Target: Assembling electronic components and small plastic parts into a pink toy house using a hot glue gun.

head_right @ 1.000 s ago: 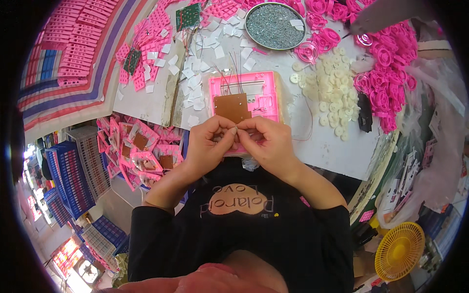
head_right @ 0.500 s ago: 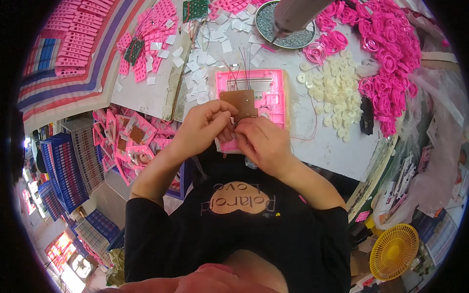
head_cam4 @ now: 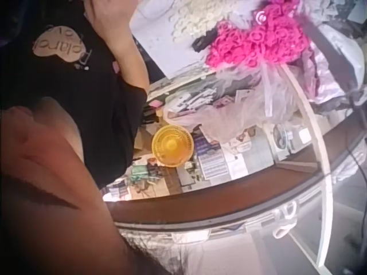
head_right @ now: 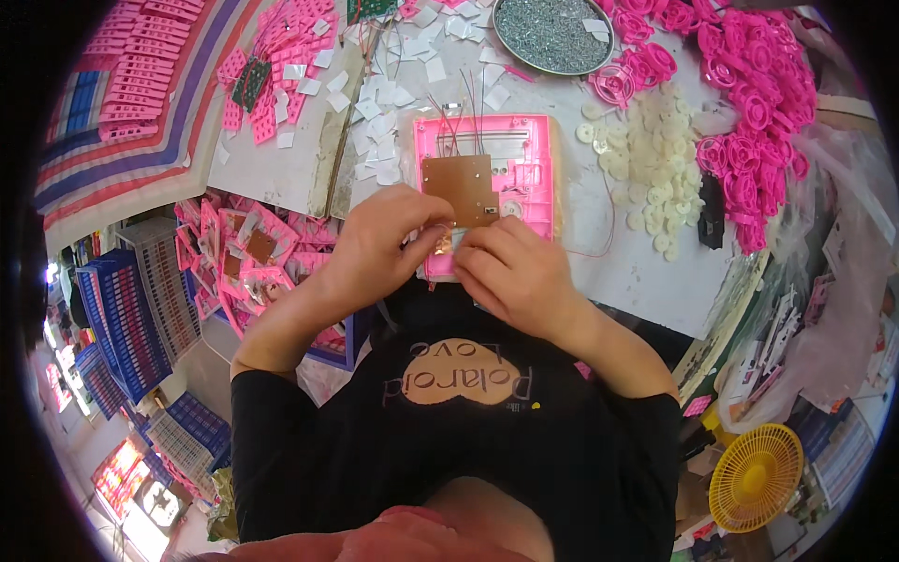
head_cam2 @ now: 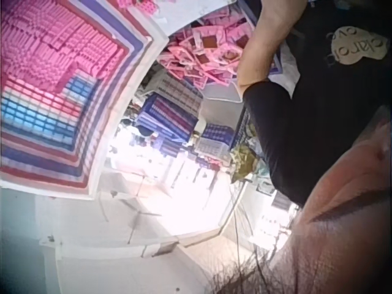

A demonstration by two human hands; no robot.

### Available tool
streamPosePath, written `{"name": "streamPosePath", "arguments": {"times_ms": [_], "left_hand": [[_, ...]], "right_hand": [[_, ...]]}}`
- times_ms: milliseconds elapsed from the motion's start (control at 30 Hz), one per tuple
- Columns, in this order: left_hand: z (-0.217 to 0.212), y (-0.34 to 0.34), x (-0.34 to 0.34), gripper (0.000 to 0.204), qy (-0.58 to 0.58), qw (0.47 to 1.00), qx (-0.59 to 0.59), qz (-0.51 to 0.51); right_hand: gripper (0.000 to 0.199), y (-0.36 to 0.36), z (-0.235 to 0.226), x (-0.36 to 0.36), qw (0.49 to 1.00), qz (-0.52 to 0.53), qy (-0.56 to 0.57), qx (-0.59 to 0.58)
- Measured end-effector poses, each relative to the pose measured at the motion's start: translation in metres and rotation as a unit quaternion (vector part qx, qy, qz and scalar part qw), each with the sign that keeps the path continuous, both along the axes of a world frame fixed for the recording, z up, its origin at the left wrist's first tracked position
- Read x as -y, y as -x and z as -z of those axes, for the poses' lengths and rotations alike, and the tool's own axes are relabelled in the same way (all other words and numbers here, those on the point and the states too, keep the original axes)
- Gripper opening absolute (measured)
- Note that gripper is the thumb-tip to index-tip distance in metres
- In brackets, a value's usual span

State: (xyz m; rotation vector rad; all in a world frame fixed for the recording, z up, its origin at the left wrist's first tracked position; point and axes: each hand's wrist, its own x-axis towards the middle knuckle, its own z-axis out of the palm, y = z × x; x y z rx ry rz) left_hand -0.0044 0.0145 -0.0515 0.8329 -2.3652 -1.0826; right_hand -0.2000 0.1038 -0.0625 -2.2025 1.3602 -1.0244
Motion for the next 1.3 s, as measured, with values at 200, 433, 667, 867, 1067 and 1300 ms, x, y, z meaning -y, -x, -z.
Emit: {"name": "streamPosePath", "arguments": {"times_ms": [200, 433, 667, 867, 1067, 1300], "left_hand": [[0.013, -0.004, -0.005, 0.024, 0.099, 0.993, -0.017, 0.070], [0.018, -0.003, 0.001, 0.030, 0.189, 0.974, -0.044, 0.117], [0.026, -0.006, 0.001, 0.027, 0.198, 0.971, -0.066, 0.121], [0.028, -0.006, 0.000, 0.028, 0.206, 0.969, -0.068, 0.120], [0.027, -0.004, 0.000, 0.025, 0.198, 0.972, -0.059, 0.116], [0.025, -0.021, 0.019, 0.027, 0.110, 0.988, -0.054, -0.089]], "right_hand": [[0.022, 0.007, 0.003, -0.005, 0.999, -0.003, -0.003, -0.054], [0.027, 0.004, 0.002, -0.003, 0.997, -0.010, -0.017, -0.081], [0.023, 0.002, 0.004, -0.001, 0.997, -0.008, -0.023, -0.076], [0.020, -0.001, 0.003, 0.000, 0.997, 0.001, -0.023, -0.079], [0.024, -0.003, -0.001, -0.002, 0.990, -0.017, -0.046, -0.135], [0.027, -0.003, -0.003, -0.003, 0.989, -0.029, -0.064, -0.132]]}}
